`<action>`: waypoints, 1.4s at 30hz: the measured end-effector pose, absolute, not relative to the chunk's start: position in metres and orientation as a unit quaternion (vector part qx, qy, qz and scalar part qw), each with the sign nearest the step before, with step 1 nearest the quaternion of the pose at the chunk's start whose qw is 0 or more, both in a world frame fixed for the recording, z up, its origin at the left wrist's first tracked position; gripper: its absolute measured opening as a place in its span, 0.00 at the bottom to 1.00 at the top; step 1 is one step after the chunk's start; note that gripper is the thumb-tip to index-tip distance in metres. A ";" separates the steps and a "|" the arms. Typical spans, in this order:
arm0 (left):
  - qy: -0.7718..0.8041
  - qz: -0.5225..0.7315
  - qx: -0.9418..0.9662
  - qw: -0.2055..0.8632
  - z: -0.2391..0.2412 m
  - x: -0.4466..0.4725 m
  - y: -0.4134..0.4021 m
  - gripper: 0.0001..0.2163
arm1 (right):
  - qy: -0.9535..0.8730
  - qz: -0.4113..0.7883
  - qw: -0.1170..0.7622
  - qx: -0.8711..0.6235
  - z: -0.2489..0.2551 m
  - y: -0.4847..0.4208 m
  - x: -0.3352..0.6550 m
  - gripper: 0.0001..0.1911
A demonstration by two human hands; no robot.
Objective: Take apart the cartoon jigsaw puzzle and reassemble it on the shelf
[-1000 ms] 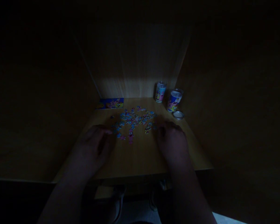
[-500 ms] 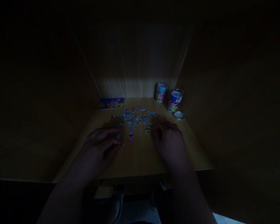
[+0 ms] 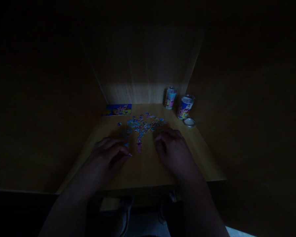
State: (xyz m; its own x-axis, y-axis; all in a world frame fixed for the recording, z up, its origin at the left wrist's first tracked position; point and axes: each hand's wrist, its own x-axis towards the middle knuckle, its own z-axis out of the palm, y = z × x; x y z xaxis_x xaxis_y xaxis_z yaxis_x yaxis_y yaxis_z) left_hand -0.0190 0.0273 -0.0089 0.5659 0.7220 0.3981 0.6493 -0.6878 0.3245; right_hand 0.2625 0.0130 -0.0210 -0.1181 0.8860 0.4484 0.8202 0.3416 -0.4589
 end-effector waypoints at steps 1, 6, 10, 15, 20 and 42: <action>0.385 0.254 0.884 0.076 -0.008 -0.018 0.026 0.06 | -0.753 0.055 0.342 -0.559 -0.020 0.013 0.261 0.09; 0.359 0.290 0.883 0.083 -0.009 -0.013 0.019 0.05 | -0.801 0.114 0.340 -0.479 -0.015 0.008 0.254 0.07; 0.343 0.317 0.881 0.071 -0.013 -0.009 0.014 0.06 | -0.815 0.187 0.328 -0.439 -0.011 0.003 0.251 0.06; 0.306 0.318 0.895 0.070 -0.018 0.001 0.010 0.13 | -0.807 0.274 0.321 -0.412 -0.011 0.002 0.250 0.03; 0.314 0.314 0.892 0.083 -0.019 0.005 0.010 0.12 | -0.795 0.276 0.318 -0.436 -0.014 0.002 0.250 0.04; 0.327 0.252 0.903 0.120 -0.018 0.009 0.015 0.14 | -0.781 0.177 0.247 -0.546 -0.018 0.005 0.246 0.14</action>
